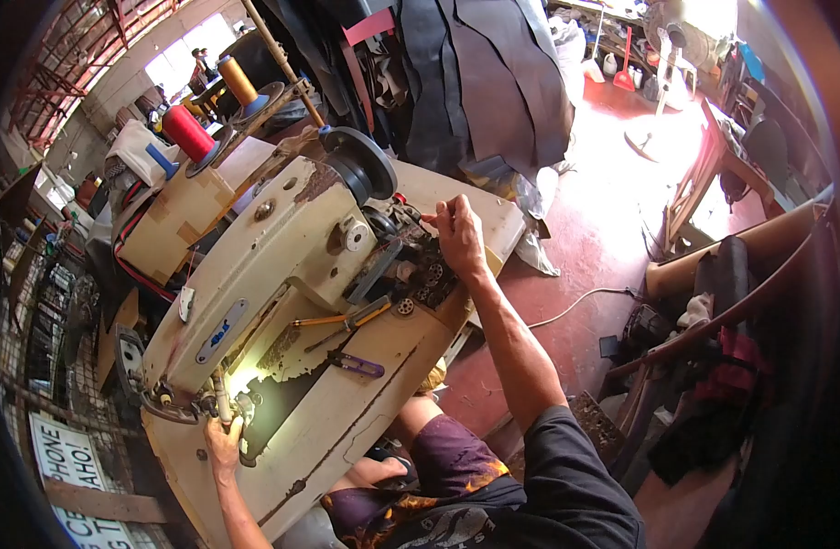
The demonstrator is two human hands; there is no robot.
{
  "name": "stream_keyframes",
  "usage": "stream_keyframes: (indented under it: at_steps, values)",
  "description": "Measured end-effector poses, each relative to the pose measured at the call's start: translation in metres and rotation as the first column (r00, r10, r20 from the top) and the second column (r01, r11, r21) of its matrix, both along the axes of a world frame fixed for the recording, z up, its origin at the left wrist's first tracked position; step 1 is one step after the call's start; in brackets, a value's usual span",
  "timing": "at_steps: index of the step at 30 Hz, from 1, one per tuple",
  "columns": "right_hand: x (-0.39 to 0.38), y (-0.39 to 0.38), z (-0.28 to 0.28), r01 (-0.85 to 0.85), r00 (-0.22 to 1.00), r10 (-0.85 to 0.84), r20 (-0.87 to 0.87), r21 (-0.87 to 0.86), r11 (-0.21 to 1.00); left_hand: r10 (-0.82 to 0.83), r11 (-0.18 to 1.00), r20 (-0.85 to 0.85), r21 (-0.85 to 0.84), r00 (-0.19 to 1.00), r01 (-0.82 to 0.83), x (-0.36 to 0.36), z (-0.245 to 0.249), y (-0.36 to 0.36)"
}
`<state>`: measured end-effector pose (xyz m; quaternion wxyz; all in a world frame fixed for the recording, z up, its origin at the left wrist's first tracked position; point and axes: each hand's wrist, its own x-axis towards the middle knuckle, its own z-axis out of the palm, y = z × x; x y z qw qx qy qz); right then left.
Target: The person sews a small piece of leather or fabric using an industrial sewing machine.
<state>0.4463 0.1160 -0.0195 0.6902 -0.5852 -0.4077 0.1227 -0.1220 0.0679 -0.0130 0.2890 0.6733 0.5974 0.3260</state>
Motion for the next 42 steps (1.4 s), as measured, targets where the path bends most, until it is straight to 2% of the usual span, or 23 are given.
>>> stream_keyframes:
  at_steps: [3,6,12,15,22,24,27,31,33,34,37,38,39,41,42]
  values:
    - [0.000,0.000,0.001,-0.001,1.000,0.001,0.001,-0.006,1.000,-0.083,0.991,-0.050,0.099,0.995,0.087,-0.009,-0.010,0.005]
    - [0.000,-0.001,0.001,-0.003,1.000,0.003,0.000,-0.007,1.000,-0.020,0.999,-0.008,0.025,1.000,0.020,-0.009,-0.010,0.004]
    - [0.000,-0.001,0.002,0.010,1.000,-0.010,0.020,-0.007,1.000,-0.051,0.997,0.022,0.065,0.998,0.049,-0.004,-0.005,0.003]
    - [-0.001,-0.001,0.002,0.013,1.000,-0.013,0.019,-0.004,1.000,-0.103,0.991,-0.032,0.086,0.994,0.105,-0.011,-0.011,0.005]
    - [-0.001,-0.003,0.004,0.025,0.999,-0.025,0.039,-0.014,1.000,-0.078,0.996,-0.089,0.045,0.993,0.082,-0.011,-0.006,0.004]
    - [-0.001,-0.002,0.001,0.044,0.999,-0.044,-0.022,0.021,0.999,-0.050,0.998,-0.104,0.019,0.993,0.052,-0.009,-0.004,0.003]
    - [0.002,-0.001,-0.005,0.081,0.995,-0.077,-0.062,0.073,0.994,-0.040,0.999,-0.089,-0.016,0.995,0.039,-0.010,-0.005,0.003]
    - [0.001,-0.002,-0.007,0.121,0.992,-0.117,-0.050,0.089,0.989,-0.039,0.999,-0.011,0.026,0.999,0.039,-0.010,-0.004,-0.001]
    - [-0.002,-0.005,-0.004,0.153,0.988,-0.151,-0.026,0.089,0.984,-0.030,0.998,0.055,0.057,0.998,0.027,-0.014,-0.012,-0.002]
    - [-0.002,-0.006,-0.004,0.168,0.986,-0.168,-0.011,0.088,0.982,0.073,0.937,-0.353,0.346,0.933,0.057,-0.002,-0.005,-0.017]
    - [-0.002,-0.004,-0.011,0.246,0.968,-0.249,0.026,0.099,0.964,0.268,0.823,-0.188,0.554,0.945,-0.123,0.050,0.010,-0.065]
    - [-0.006,-0.008,-0.003,0.246,0.969,-0.245,-0.023,0.025,0.969,0.178,0.864,-0.204,0.500,0.963,-0.054,0.066,0.015,-0.079]
    - [-0.006,-0.009,-0.003,0.281,0.959,-0.282,0.028,0.014,0.960,0.090,0.898,-0.211,0.440,0.973,0.012,0.083,0.022,-0.094]
    - [-0.005,-0.009,-0.004,0.341,0.930,-0.338,0.142,0.002,0.940,-0.171,0.790,-0.425,0.480,0.889,0.382,0.139,0.061,-0.094]
    - [-0.005,-0.008,-0.006,0.336,0.931,-0.333,0.149,0.007,0.942,-0.306,0.712,-0.418,0.495,0.855,0.497,0.177,0.088,-0.088]
